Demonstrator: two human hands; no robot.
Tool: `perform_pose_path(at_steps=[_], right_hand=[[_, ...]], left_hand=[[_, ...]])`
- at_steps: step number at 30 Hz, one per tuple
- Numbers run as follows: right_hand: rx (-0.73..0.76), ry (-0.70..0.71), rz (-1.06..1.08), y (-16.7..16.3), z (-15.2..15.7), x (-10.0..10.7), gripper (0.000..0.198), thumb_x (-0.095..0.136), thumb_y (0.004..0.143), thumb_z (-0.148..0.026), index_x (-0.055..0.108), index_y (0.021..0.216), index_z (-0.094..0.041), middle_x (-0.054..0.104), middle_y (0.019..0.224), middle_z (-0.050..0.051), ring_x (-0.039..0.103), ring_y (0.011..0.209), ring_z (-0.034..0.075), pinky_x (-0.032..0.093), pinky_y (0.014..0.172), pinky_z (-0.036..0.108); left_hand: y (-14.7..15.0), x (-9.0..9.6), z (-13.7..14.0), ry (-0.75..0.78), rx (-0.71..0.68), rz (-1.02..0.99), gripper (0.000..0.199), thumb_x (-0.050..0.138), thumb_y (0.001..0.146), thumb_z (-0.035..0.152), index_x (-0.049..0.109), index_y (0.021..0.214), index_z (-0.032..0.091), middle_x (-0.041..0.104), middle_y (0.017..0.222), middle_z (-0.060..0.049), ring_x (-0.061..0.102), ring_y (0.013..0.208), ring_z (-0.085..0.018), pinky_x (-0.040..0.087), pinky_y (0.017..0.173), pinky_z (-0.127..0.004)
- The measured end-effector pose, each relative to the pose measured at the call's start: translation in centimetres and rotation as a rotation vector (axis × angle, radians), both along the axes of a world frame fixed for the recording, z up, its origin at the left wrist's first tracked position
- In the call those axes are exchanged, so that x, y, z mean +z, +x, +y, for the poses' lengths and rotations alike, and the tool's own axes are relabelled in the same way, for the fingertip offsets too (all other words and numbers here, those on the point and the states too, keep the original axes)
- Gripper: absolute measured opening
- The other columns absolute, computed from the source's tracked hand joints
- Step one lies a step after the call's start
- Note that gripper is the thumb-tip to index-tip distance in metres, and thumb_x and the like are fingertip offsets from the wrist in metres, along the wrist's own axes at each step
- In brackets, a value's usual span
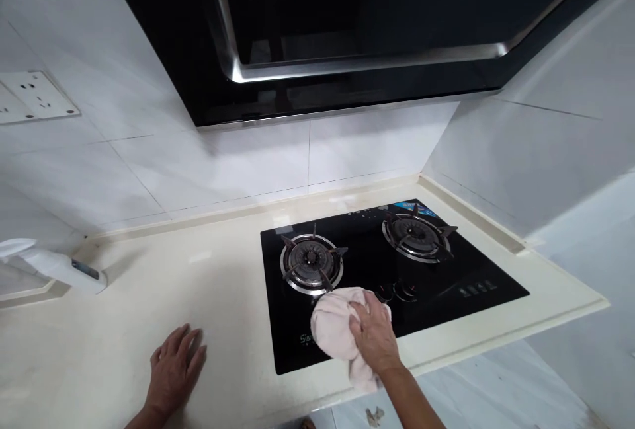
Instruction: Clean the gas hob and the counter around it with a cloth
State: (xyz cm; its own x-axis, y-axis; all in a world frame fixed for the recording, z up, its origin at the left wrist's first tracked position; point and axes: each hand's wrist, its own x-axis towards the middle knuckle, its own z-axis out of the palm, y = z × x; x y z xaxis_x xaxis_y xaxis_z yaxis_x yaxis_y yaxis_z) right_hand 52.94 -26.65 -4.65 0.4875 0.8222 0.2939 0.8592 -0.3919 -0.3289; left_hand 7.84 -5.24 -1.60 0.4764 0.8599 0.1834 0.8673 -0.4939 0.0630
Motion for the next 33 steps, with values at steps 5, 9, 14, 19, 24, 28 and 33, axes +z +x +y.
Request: perform_pose_path(at_steps=[5,9,14,19,24,28,33], right_hand=[[-0.209,0.036,0.081,-3.1,2.2,0.2,0.057,0.042,0.09,-0.057,0.055,0.134,-0.023,0.037,0.149,0.017,0.029,0.14,0.042,0.028,0.104,0.07],[-0.096,0.032,0.11,-10.9,4.9,0.1,0.07,0.05,0.084,-0.069,0.054,0.137,-0.023,0.039,0.149,0.021,0.018,0.143,0.05,0.018,0.103,0.077],[0.217,0.123,0.256,-18.0,7.1,0.8,0.056,0.051,0.088,-0.062,0.055,0.134,-0.03,0.048,0.145,0.014,0.037,0.138,0.039,0.029,0.109,0.063],[-0.095,0.404,0.466,-12.3,6.2,2.3,0.042,0.037,0.096,-0.054,0.058,0.112,-0.022,0.066,0.094,0.009,0.065,0.086,0.022,0.053,0.077,0.035],[-0.23,0.037,0.241,-3.6,5.6,4.1,0.058,0.032,0.094,-0.064,0.049,0.126,-0.018,0.069,0.09,0.009,0.068,0.076,0.026,0.048,0.064,0.036],[-0.131,-0.284,0.081,-2.3,7.9,5.0,0.046,0.024,0.099,-0.048,0.055,0.115,-0.017,0.072,0.088,0.014,0.071,0.079,0.028,0.048,0.067,0.037],[-0.115,-0.338,0.045,-2.6,8.8,3.9,0.051,0.017,0.101,-0.043,0.06,0.097,-0.017,0.072,0.079,0.015,0.071,0.072,0.028,0.048,0.065,0.038]], left_hand=[[0.1,0.1,-0.1,0.011,-0.01,0.011,0.04,0.045,0.092,0.043,0.062,0.124,0.026,0.055,0.14,-0.01,0.044,0.132,-0.027,0.034,0.105,-0.047],[0.1,0.1,-0.2,0.015,-0.003,0.01,0.04,0.043,0.093,0.044,0.062,0.124,0.026,0.054,0.14,-0.01,0.045,0.132,-0.027,0.034,0.105,-0.047],[0.1,0.1,-0.3,-0.002,0.003,-0.002,0.041,0.044,0.092,0.044,0.062,0.124,0.026,0.056,0.14,-0.009,0.045,0.132,-0.027,0.034,0.105,-0.047],[-0.2,-0.3,-0.2,-0.011,0.023,-0.024,0.04,0.046,0.091,0.043,0.063,0.124,0.028,0.055,0.141,-0.008,0.045,0.132,-0.027,0.034,0.106,-0.047],[-0.4,-1.0,-0.2,-0.004,0.01,-0.05,0.041,0.047,0.091,0.045,0.063,0.124,0.028,0.055,0.141,-0.008,0.045,0.132,-0.028,0.034,0.106,-0.048],[-0.4,-1.1,-0.3,-0.012,0.021,-0.065,0.041,0.047,0.091,0.046,0.064,0.124,0.029,0.055,0.14,-0.008,0.046,0.131,-0.028,0.033,0.106,-0.049],[-0.4,-1.1,-0.5,-0.032,0.025,-0.089,0.04,0.047,0.091,0.045,0.064,0.123,0.03,0.056,0.14,-0.007,0.045,0.132,-0.028,0.033,0.107,-0.049]])
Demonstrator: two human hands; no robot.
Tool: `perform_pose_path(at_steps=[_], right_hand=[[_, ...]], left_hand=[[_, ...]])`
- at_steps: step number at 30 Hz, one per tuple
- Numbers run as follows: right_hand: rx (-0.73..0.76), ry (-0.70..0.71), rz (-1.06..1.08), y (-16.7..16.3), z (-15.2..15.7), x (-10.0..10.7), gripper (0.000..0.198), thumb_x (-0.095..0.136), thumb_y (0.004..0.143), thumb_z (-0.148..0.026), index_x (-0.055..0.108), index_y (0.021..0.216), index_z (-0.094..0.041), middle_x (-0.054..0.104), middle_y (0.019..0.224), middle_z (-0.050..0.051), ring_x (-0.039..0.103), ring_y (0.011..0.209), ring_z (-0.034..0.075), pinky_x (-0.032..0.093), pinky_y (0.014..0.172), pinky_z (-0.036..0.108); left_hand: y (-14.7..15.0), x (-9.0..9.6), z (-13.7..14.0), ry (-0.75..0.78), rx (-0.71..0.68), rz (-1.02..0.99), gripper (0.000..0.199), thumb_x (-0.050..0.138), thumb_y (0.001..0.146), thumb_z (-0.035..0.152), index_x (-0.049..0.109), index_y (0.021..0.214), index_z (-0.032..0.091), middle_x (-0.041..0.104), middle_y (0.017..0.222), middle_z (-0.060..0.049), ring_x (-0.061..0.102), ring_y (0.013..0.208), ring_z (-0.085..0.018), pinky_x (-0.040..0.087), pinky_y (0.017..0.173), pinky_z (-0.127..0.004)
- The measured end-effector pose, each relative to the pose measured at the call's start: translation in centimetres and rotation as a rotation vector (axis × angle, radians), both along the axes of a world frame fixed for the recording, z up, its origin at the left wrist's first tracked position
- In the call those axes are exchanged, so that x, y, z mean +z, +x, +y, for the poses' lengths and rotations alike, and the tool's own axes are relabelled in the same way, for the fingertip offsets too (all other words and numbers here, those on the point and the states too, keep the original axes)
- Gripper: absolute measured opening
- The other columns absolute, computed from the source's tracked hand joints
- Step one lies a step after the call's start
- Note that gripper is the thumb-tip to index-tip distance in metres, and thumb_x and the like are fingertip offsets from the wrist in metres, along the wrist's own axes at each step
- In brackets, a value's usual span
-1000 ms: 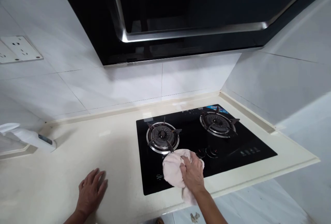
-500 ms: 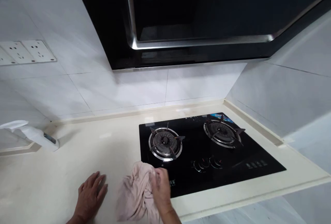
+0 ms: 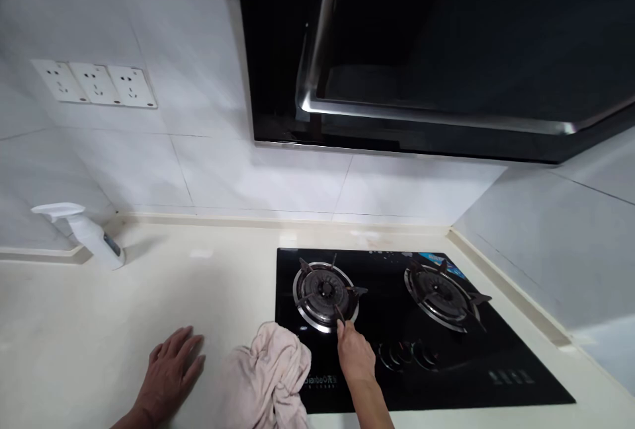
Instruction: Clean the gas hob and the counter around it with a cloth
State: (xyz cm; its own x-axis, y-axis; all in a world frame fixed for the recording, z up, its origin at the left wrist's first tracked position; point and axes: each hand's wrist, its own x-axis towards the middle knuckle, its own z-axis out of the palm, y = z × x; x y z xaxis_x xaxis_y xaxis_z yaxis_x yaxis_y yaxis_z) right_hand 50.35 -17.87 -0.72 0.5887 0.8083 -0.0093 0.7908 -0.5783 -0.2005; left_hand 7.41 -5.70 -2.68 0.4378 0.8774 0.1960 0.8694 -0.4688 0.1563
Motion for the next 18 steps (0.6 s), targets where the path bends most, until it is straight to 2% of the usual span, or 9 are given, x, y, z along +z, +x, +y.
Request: perform_pose_path(at_steps=[4,7,13,16,18], right_hand=[[0.011,0.166,0.05,0.3,-0.4,-1.0,0.054,0.016,0.101,-0.047,0.062,0.097,-0.019,0.07,0.074,0.012,0.07,0.067,0.025,0.047,0.063,0.035],[0.041,0.284,0.066,0.6,-0.4,-1.1,0.053,0.017,0.101,-0.048,0.061,0.102,-0.018,0.07,0.073,0.01,0.068,0.063,0.023,0.044,0.06,0.032],[0.045,0.351,0.039,0.6,0.7,-0.4,0.052,0.018,0.101,-0.051,0.058,0.09,-0.019,0.063,0.063,0.006,0.061,0.054,0.02,0.036,0.053,0.029],[0.049,0.37,0.039,-0.3,3.0,0.4,0.05,0.019,0.101,-0.049,0.056,0.084,-0.019,0.063,0.062,0.007,0.06,0.054,0.019,0.035,0.053,0.028],[0.062,0.304,0.038,-1.4,5.3,1.4,0.046,0.022,0.101,-0.043,0.057,0.086,-0.018,0.065,0.065,0.008,0.062,0.057,0.019,0.036,0.055,0.028]], left_hand=[[0.0,-0.1,-0.1,-0.002,-0.008,-0.025,0.039,0.048,0.091,0.046,0.065,0.123,0.029,0.055,0.14,-0.008,0.045,0.133,-0.029,0.032,0.107,-0.049],[0.0,-0.1,-0.2,-0.006,-0.018,-0.04,0.038,0.047,0.092,0.045,0.064,0.123,0.029,0.055,0.14,-0.008,0.045,0.133,-0.029,0.033,0.106,-0.05],[-0.2,-0.5,-0.4,0.022,-0.04,-0.063,0.037,0.049,0.093,0.043,0.063,0.123,0.027,0.055,0.14,-0.01,0.045,0.133,-0.03,0.034,0.105,-0.051],[-0.3,-0.7,-0.4,0.026,-0.046,-0.07,0.037,0.05,0.092,0.043,0.062,0.124,0.028,0.055,0.14,-0.01,0.045,0.133,-0.031,0.034,0.105,-0.051],[-0.4,-0.7,-0.4,0.029,-0.044,-0.069,0.038,0.05,0.092,0.044,0.063,0.124,0.028,0.055,0.14,-0.01,0.045,0.132,-0.031,0.034,0.105,-0.051]])
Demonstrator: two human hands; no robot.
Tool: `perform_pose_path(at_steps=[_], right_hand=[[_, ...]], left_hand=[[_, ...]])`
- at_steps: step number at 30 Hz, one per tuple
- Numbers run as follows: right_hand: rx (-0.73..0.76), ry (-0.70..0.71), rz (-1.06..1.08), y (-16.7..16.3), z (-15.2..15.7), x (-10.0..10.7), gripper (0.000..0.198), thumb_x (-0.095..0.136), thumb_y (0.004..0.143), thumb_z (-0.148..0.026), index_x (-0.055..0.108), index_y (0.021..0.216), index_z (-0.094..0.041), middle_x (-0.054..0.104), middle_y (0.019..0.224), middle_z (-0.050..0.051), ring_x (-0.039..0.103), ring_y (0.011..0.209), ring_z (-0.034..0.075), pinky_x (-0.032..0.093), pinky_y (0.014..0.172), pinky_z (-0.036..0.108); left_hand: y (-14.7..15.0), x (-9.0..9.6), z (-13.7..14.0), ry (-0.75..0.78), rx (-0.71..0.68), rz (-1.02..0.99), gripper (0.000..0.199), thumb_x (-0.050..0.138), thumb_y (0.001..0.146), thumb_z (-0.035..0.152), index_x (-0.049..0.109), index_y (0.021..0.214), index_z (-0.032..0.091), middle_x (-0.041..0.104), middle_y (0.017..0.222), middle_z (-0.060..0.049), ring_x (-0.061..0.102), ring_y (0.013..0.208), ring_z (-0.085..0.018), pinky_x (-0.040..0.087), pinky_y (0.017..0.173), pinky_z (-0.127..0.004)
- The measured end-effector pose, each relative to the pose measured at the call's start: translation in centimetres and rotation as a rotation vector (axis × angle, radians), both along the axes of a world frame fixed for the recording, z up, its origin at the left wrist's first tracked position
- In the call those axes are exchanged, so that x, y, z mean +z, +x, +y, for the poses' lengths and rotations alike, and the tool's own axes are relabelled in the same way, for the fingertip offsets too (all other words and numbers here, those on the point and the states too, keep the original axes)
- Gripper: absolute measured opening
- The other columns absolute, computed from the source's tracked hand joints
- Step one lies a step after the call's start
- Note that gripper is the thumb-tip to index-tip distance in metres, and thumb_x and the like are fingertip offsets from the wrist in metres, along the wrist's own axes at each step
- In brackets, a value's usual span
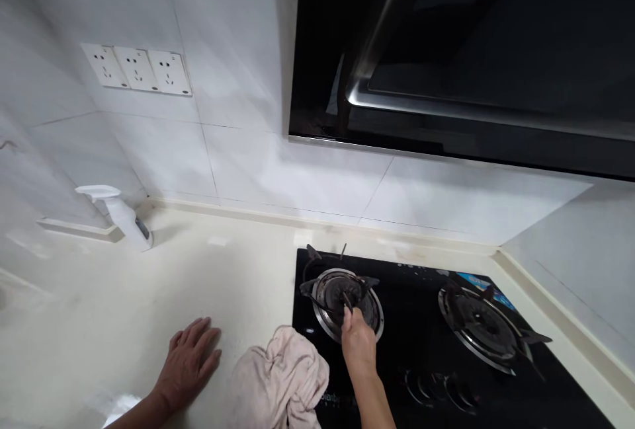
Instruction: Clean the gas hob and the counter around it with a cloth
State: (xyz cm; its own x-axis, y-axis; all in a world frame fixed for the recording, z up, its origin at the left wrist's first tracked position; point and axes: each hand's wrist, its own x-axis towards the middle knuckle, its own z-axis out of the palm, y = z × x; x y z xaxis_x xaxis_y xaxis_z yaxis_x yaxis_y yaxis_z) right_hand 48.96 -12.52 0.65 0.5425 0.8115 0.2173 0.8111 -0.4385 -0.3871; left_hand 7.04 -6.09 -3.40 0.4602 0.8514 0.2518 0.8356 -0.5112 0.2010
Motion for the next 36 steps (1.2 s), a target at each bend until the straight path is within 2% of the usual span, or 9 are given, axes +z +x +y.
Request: perform_pose_path(at_steps=[4,10,15,23,27,30,32,34,36], right_hand=[[0.036,-0.141,0.005,-2.8,5.6,1.8,0.038,0.028,0.102,-0.035,0.06,0.096,-0.015,0.07,0.078,0.011,0.066,0.067,0.019,0.037,0.06,0.027],[0.133,-0.176,0.071,-6.7,12.2,2.3,0.033,0.032,0.103,-0.033,0.06,0.102,-0.016,0.072,0.088,0.012,0.068,0.08,0.019,0.039,0.067,0.026],[0.164,-0.216,0.159,-8.9,14.6,2.3,0.033,0.033,0.103,-0.036,0.059,0.105,-0.017,0.072,0.094,0.012,0.068,0.084,0.019,0.04,0.07,0.027],[0.125,-0.244,0.261,-10.5,15.7,2.6,0.032,0.032,0.103,-0.035,0.058,0.108,-0.016,0.071,0.095,0.012,0.067,0.087,0.021,0.041,0.074,0.029],[0.096,-0.194,0.265,-10.5,13.6,3.8,0.033,0.04,0.101,-0.036,0.052,0.123,-0.015,0.067,0.11,0.013,0.064,0.1,0.022,0.043,0.081,0.03],[0.121,-0.107,0.202,-11.3,9.1,4.0,0.035,0.044,0.098,-0.034,0.049,0.129,-0.018,0.06,0.121,0.013,0.057,0.111,0.023,0.042,0.09,0.032],[0.172,-0.058,0.105,-12.2,5.2,3.2,0.03,0.042,0.098,-0.033,0.056,0.121,-0.02,0.061,0.114,0.011,0.056,0.107,0.025,0.041,0.091,0.036],[0.203,-0.07,0.037,-13.0,1.5,1.7,0.027,0.044,0.096,-0.031,0.061,0.114,-0.021,0.061,0.11,0.01,0.055,0.104,0.026,0.041,0.091,0.039],[0.232,-0.071,0.006,-13.3,-1.7,0.2,0.027,0.045,0.095,-0.027,0.062,0.116,-0.023,0.06,0.119,0.01,0.052,0.112,0.026,0.039,0.096,0.04]], left_hand=[[-0.1,0.2,0.0,-0.002,0.0,0.012,0.037,0.05,0.092,0.043,0.063,0.123,0.028,0.056,0.139,-0.01,0.046,0.132,-0.031,0.034,0.105,-0.051],[-0.1,0.2,0.2,0.015,0.01,0.023,0.037,0.05,0.091,0.044,0.064,0.122,0.03,0.057,0.139,-0.009,0.048,0.13,-0.03,0.036,0.103,-0.051],[-0.2,-0.1,0.5,0.029,0.005,0.039,0.037,0.05,0.091,0.045,0.065,0.122,0.031,0.057,0.139,-0.008,0.048,0.13,-0.03,0.035,0.103,-0.051],[0.0,0.4,0.7,0.015,-0.002,0.077,0.04,0.048,0.091,0.045,0.063,0.124,0.028,0.055,0.14,-0.01,0.046,0.131,-0.029,0.034,0.103,-0.05],[0.2,0.6,0.8,0.014,-0.001,0.076,0.04,0.048,0.091,0.045,0.063,0.123,0.026,0.055,0.14,-0.011,0.045,0.132,-0.03,0.033,0.104,-0.05],[0.3,0.7,0.8,0.007,0.0,0.075,0.041,0.048,0.091,0.045,0.063,0.124,0.026,0.055,0.14,-0.011,0.045,0.132,-0.03,0.032,0.104,-0.05],[0.3,0.7,0.8,0.001,0.001,0.08,0.041,0.047,0.091,0.045,0.063,0.124,0.026,0.055,0.14,-0.011,0.044,0.133,-0.029,0.032,0.105,-0.05],[0.3,0.7,0.8,-0.004,0.007,0.085,0.042,0.046,0.091,0.045,0.063,0.124,0.026,0.055,0.14,-0.012,0.044,0.133,-0.029,0.031,0.106,-0.05],[0.3,0.6,0.8,-0.01,0.017,0.088,0.042,0.046,0.091,0.045,0.063,0.123,0.026,0.054,0.14,-0.012,0.043,0.133,-0.029,0.031,0.106,-0.05]])
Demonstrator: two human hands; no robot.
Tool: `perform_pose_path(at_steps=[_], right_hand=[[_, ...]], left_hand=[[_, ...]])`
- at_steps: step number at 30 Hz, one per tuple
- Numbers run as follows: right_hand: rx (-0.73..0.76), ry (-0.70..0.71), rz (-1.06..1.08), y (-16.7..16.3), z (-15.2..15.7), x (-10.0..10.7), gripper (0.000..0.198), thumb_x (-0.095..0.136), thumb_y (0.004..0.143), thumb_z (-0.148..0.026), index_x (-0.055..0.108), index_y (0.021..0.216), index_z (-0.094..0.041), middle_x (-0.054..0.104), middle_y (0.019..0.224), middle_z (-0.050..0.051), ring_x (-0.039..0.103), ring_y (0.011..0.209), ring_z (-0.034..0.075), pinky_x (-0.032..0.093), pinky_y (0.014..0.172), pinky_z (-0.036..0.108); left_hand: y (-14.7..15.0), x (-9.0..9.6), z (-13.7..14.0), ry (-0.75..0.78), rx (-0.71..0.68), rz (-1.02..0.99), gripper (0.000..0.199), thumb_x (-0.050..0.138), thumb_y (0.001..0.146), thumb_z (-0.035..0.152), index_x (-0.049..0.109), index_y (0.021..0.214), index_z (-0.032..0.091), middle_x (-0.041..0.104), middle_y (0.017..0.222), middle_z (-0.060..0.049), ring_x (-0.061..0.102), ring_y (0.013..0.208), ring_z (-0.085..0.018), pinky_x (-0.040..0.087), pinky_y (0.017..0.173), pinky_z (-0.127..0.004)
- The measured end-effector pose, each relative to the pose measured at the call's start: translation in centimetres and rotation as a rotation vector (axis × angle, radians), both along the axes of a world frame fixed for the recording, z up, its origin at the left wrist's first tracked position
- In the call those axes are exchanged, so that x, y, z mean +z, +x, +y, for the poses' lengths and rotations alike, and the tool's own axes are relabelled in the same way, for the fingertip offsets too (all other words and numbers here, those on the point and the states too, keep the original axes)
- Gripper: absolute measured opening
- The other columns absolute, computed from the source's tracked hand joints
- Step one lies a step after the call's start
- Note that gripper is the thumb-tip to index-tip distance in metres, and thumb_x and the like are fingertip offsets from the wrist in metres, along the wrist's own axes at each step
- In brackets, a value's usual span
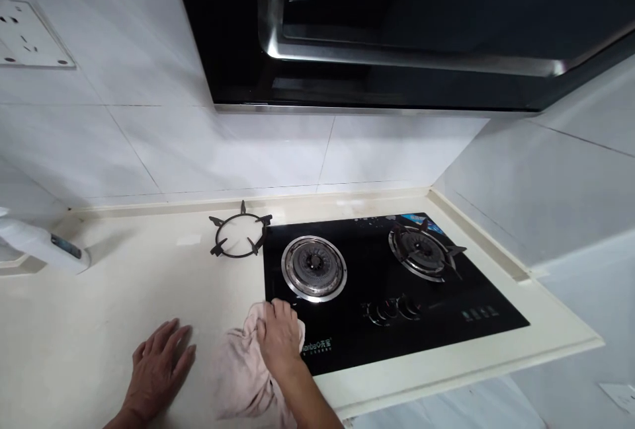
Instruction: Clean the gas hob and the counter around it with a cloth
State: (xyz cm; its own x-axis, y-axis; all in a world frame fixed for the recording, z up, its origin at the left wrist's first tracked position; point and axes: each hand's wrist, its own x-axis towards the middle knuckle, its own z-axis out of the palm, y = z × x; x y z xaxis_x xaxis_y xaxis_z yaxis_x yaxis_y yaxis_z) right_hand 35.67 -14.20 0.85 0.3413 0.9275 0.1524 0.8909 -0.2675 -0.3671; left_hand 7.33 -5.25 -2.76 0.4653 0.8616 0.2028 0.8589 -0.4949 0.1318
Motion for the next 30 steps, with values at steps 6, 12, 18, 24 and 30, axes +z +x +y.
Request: perform_pose_path(at_steps=[6,12,18,24,30], right_hand=[[-0.23,-0.018,0.06,4.2,-5.1,-2.0,0.025,0.052,0.09,-0.037,0.066,0.106,-0.024,0.06,0.116,0.011,0.052,0.108,0.029,0.04,0.091,0.042],[-0.333,0.285,0.362,10.8,-7.3,-2.0,0.034,0.047,0.089,-0.052,0.059,0.083,-0.022,0.059,0.088,0.006,0.055,0.087,0.021,0.043,0.083,0.035],[-0.58,0.568,0.666,14.8,-7.2,-0.5,0.04,0.051,0.087,-0.06,0.054,0.093,-0.021,0.058,0.081,0.0,0.054,0.075,0.016,0.044,0.071,0.028],[-0.244,0.169,0.156,8.6,-6.7,-1.4,0.048,0.044,0.089,-0.06,0.064,0.117,-0.027,0.063,0.12,0.012,0.055,0.11,0.032,0.039,0.094,0.052],[-0.092,0.121,-0.17,5.1,-7.9,-3.7,0.048,0.049,0.086,-0.057,0.069,0.117,-0.027,0.058,0.129,0.018,0.055,0.111,0.039,0.04,0.089,0.056]], left_hand=[[0.0,-0.1,0.1,0.001,0.0,-0.018,0.043,0.045,0.09,0.047,0.064,0.123,0.027,0.055,0.14,-0.011,0.044,0.133,-0.03,0.032,0.106,-0.051],[0.0,-0.3,0.2,-0.009,-0.007,-0.016,0.042,0.046,0.09,0.046,0.063,0.124,0.027,0.055,0.14,-0.01,0.044,0.133,-0.03,0.033,0.106,-0.051],[0.2,-0.1,-0.1,0.003,-0.017,-0.014,0.042,0.046,0.091,0.046,0.063,0.124,0.025,0.055,0.14,-0.012,0.045,0.132,-0.031,0.034,0.104,-0.052],[0.1,-0.1,-0.1,0.009,-0.011,-0.031,0.039,0.05,0.091,0.045,0.063,0.122,0.026,0.055,0.139,-0.012,0.046,0.131,-0.031,0.034,0.104,-0.051],[0.3,0.9,-1.4,-0.1,-0.008,-0.149,0.039,0.054,0.09,0.043,0.061,0.124,0.026,0.054,0.139,-0.013,0.044,0.133,-0.032,0.033,0.106,-0.055]])
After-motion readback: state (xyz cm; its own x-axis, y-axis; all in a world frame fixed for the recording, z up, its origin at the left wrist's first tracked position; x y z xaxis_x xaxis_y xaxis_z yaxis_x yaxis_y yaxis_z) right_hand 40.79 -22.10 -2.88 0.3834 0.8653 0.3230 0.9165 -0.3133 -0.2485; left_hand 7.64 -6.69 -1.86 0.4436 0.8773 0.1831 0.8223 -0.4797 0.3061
